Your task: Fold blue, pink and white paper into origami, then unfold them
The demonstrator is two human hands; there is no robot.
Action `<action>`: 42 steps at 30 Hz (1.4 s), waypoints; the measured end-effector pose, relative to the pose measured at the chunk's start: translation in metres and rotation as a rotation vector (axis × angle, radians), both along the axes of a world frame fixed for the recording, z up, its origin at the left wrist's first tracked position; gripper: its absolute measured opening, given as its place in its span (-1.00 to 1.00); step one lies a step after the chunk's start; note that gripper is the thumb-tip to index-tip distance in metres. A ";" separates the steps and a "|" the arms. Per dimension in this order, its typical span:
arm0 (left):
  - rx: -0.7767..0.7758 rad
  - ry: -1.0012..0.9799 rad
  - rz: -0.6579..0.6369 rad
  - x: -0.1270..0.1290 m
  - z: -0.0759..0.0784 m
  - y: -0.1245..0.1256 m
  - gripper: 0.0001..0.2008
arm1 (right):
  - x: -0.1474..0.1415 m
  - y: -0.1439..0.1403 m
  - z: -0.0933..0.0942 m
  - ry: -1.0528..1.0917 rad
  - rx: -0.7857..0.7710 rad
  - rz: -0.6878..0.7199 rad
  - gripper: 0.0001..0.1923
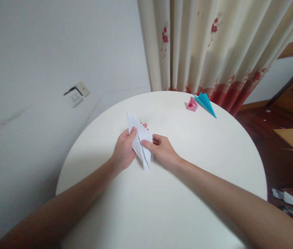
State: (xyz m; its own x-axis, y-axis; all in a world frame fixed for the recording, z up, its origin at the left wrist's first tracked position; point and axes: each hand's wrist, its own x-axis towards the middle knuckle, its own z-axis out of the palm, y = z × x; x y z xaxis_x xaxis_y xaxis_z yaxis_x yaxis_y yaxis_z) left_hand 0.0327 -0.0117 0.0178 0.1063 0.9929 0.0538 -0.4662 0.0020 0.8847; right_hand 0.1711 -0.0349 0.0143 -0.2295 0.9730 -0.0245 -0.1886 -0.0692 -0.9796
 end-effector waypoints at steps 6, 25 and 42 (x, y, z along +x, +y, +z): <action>0.041 0.016 -0.049 0.000 0.003 -0.002 -0.62 | 0.001 0.000 -0.012 -0.064 -0.016 0.089 -0.50; -0.003 0.083 0.048 -0.004 0.004 0.005 -0.62 | -0.001 -0.004 -0.010 0.011 -0.198 0.323 -0.54; -0.049 0.117 -0.011 -0.008 0.002 0.007 -0.71 | 0.004 0.000 -0.004 -0.137 -0.092 0.158 -0.57</action>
